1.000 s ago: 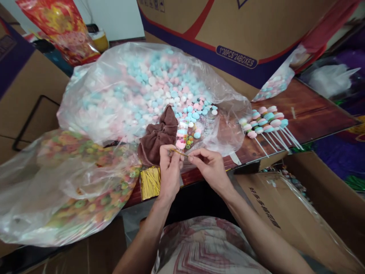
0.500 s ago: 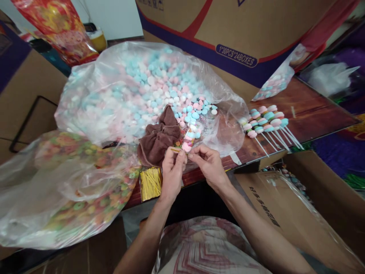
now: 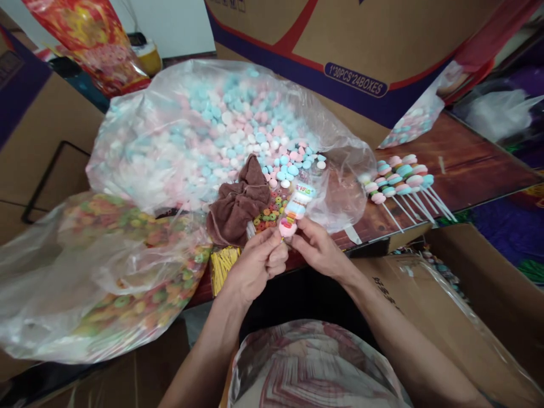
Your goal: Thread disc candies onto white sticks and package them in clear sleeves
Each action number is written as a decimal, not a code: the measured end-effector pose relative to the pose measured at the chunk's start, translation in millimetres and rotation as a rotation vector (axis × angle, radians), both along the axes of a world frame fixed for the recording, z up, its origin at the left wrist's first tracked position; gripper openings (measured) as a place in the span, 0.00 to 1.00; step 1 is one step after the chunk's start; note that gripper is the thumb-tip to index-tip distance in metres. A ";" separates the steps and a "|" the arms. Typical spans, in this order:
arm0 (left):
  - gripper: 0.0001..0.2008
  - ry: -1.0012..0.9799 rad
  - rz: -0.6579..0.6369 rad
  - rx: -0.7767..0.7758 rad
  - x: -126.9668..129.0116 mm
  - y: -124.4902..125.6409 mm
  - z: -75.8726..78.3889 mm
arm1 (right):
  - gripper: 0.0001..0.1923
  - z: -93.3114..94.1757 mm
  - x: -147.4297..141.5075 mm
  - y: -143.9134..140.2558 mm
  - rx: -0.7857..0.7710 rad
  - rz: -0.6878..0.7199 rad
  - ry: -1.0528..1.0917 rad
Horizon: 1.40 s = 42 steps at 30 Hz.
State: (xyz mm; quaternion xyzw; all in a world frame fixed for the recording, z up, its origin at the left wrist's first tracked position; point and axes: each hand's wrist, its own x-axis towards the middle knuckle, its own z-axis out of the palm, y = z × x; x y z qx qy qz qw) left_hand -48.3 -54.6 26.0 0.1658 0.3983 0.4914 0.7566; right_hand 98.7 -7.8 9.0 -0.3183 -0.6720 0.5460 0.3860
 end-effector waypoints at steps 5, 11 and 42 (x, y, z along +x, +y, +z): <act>0.16 0.335 0.274 0.197 16.5 0.7 -13.8 | 0.03 -11.2 -9.8 -4.6 0.078 -0.199 -0.120; 0.10 0.598 0.282 0.403 11.1 -4.9 -18.1 | 0.03 -7.5 -14.8 -5.6 -0.082 -0.238 -0.076; 0.24 -0.047 0.457 -0.042 4.9 -0.2 -14.1 | 0.03 -3.9 -22.1 -26.5 0.142 -0.388 -0.034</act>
